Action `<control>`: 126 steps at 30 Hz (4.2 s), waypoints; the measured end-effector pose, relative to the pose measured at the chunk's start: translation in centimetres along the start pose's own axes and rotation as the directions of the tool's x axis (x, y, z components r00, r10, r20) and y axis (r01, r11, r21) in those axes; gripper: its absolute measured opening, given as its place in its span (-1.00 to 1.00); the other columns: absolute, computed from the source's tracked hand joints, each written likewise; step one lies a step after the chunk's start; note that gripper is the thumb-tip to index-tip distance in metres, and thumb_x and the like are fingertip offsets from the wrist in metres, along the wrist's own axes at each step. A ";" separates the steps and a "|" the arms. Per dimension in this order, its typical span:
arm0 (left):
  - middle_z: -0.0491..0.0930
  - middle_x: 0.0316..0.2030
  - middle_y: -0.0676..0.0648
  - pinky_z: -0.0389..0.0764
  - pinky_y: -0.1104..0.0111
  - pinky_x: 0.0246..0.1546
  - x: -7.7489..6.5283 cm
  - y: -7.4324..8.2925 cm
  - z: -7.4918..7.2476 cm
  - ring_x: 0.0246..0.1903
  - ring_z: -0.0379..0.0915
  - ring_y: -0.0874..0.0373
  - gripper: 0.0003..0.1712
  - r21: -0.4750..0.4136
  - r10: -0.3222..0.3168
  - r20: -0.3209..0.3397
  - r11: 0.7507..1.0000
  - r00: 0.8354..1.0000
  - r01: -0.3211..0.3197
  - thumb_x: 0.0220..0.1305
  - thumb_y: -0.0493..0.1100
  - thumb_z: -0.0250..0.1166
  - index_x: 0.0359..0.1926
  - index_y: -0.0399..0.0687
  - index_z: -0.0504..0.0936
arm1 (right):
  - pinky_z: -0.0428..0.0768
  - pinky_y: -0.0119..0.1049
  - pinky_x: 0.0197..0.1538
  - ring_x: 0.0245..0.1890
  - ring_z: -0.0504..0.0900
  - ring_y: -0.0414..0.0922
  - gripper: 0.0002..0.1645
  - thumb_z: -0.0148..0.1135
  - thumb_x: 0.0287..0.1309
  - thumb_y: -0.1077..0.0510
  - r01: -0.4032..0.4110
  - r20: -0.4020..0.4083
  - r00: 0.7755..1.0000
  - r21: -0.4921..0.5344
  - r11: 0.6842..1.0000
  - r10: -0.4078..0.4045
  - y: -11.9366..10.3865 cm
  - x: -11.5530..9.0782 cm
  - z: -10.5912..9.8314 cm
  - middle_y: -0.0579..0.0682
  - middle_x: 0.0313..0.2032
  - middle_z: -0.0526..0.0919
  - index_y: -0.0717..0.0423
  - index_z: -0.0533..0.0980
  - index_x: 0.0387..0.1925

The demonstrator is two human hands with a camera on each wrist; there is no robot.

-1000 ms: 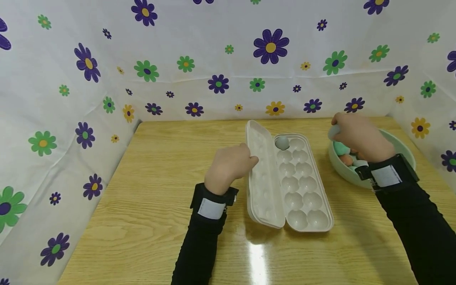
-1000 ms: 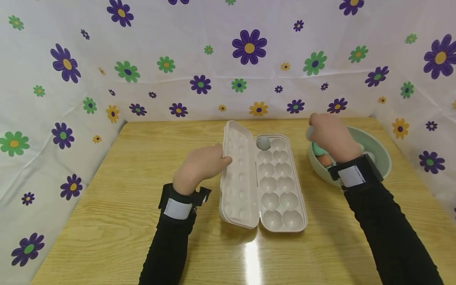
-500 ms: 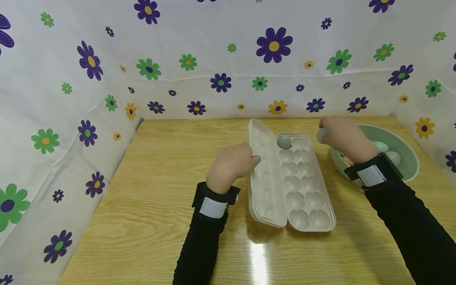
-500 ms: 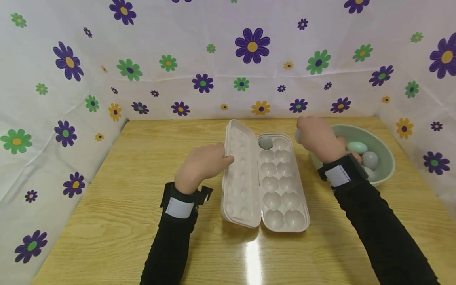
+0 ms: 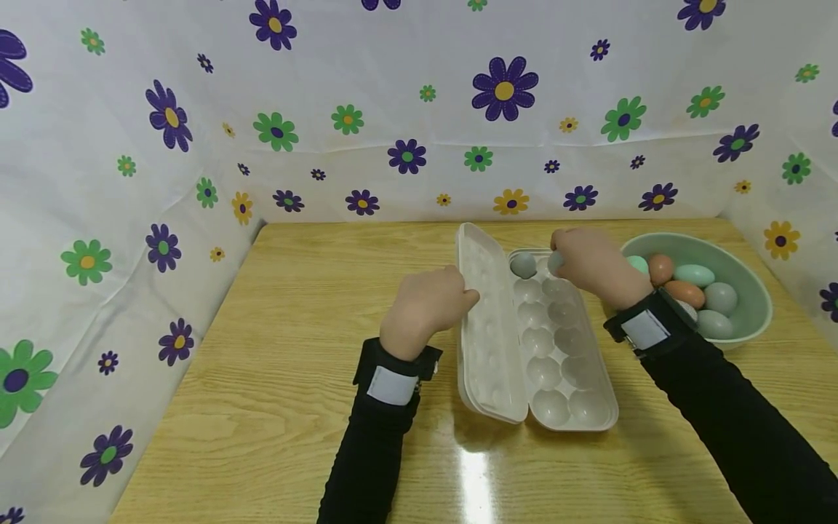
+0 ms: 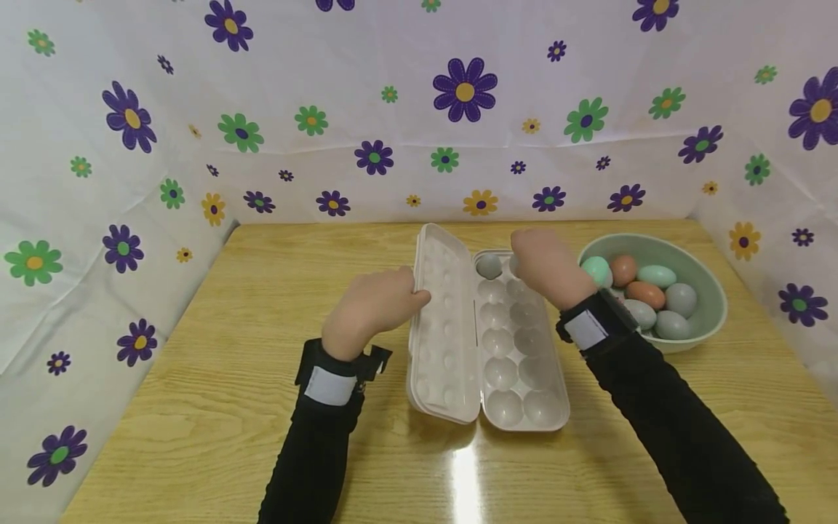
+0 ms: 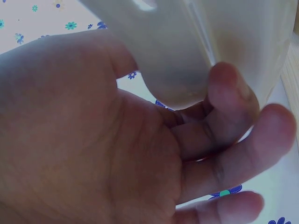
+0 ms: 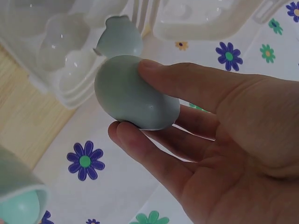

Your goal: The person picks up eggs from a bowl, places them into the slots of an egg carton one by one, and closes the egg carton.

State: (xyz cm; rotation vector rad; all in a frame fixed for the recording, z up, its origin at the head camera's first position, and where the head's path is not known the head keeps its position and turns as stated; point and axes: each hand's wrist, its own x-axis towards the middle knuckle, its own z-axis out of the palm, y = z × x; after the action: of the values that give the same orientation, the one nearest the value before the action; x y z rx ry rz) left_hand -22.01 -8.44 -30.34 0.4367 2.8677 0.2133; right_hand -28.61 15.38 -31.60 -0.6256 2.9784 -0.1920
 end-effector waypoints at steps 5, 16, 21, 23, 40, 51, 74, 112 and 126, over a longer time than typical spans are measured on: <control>0.34 -0.62 0.01 0.25 0.36 -0.64 0.0 0.0 0.0 -0.64 0.31 0.17 -0.56 -0.011 0.001 -0.006 1.000 1.000 -0.001 0.37 0.12 -0.09 -0.54 -0.03 0.42 | 0.50 -0.10 -0.26 -0.41 0.42 0.01 -0.70 0.21 -0.01 0.29 0.034 -0.014 0.999 0.011 0.999 -0.034 -0.7 0.3 0.9 0.14 -0.36 0.53 0.30 0.43 -0.18; 0.34 -0.63 0.01 0.26 0.36 -0.65 -0.2 0.0 0.0 -0.65 0.31 0.17 -0.54 -0.015 0.003 -0.003 1.000 1.000 -0.003 0.37 0.12 -0.09 -0.58 -0.02 0.41 | 0.52 -0.12 -0.20 -0.35 0.47 0.01 -0.67 0.20 0.01 0.30 0.066 -0.027 0.998 0.041 0.997 -0.065 -1.7 0.8 2.7 0.15 -0.31 0.55 0.28 0.42 -0.13; 0.33 -0.64 0.01 0.25 0.37 -0.66 -0.1 0.0 0.0 -0.66 0.31 0.17 -0.54 -0.020 0.002 -0.007 1.000 1.000 -0.002 0.37 0.12 -0.08 -0.57 -0.02 0.42 | 0.50 -0.14 -0.24 -0.37 0.44 0.00 -0.76 0.11 0.06 0.35 0.069 -0.027 0.997 0.069 0.995 -0.067 -2.1 1.1 3.4 0.12 -0.36 0.51 0.26 0.42 -0.18; 0.33 -0.64 0.01 0.24 0.37 -0.67 -0.1 0.0 0.0 -0.66 0.30 0.17 -0.55 -0.023 0.003 -0.008 1.000 1.000 -0.003 0.37 0.12 -0.08 -0.56 -0.03 0.42 | 0.47 -0.16 -0.27 -0.38 0.42 0.00 -0.79 0.12 0.06 0.34 0.062 -0.026 0.998 0.091 0.994 -0.060 -2.2 1.2 3.7 0.08 -0.39 0.49 0.23 0.42 -0.21; 0.37 -0.55 0.00 0.32 0.33 -0.58 0.0 -0.1 0.0 -0.58 0.35 0.16 -0.56 0.010 0.010 0.011 1.000 1.000 -0.010 0.38 0.13 -0.12 -0.45 -0.03 0.45 | 0.53 -0.15 -0.31 -0.39 0.49 -0.03 -0.77 0.30 -0.05 0.27 0.114 -0.042 0.992 -0.037 0.993 -0.116 -2.7 1.7 5.1 0.10 -0.40 0.54 0.21 0.48 -0.29; 0.37 -0.55 0.00 0.31 0.33 -0.59 -0.1 0.0 -0.1 -0.59 0.35 0.16 -0.56 0.014 0.015 0.008 1.000 1.000 -0.015 0.38 0.13 -0.12 -0.45 -0.04 0.46 | 0.54 -0.16 -0.25 -0.35 0.48 -0.02 -0.68 0.31 -0.05 0.26 0.085 -0.014 0.996 0.000 0.996 -0.085 -3.1 1.5 4.6 0.11 -0.33 0.55 0.22 0.49 -0.19; 0.36 -0.57 0.00 0.29 0.34 -0.62 0.0 0.0 0.0 -0.61 0.35 0.16 -0.57 0.013 0.005 -0.007 1.000 1.000 -0.005 0.38 0.14 -0.11 -0.37 -0.07 0.45 | 0.53 -0.14 -0.24 -0.36 0.46 -0.03 -0.67 0.31 -0.06 0.25 0.099 -0.040 0.994 0.007 0.995 -0.098 -2.8 1.5 4.7 0.10 -0.34 0.55 0.20 0.49 -0.18; 0.37 -0.55 -0.01 0.30 0.34 -0.61 -0.1 0.2 -0.1 -0.59 0.35 0.15 -0.59 0.005 0.006 -0.001 1.000 1.000 -0.006 0.37 0.12 -0.11 -0.39 -0.07 0.45 | 0.52 -0.07 -0.11 -0.26 0.47 0.04 -0.59 0.27 0.01 0.20 0.052 0.008 0.999 0.075 0.996 -0.053 -1.6 -1.2 2.5 0.20 -0.19 0.51 0.25 0.43 -0.08; 0.38 -0.54 -0.01 0.31 0.35 -0.60 -0.1 0.2 -0.1 -0.58 0.36 0.16 -0.59 0.002 -0.001 -0.001 1.000 1.000 0.001 0.38 0.13 -0.11 -0.34 -0.09 0.45 | 0.49 -0.01 -0.13 -0.23 0.47 0.11 -0.55 0.28 0.02 0.21 0.018 -0.001 1.000 0.076 0.997 -0.018 0.0 -2.7 1.6 0.26 -0.13 0.48 0.27 0.37 -0.05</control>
State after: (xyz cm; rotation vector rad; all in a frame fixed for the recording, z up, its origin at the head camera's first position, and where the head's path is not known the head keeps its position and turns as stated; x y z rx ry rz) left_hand -21.89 -8.32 -30.15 0.4362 2.8692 0.2113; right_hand -26.00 16.29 -33.06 -0.6431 2.9506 -0.3053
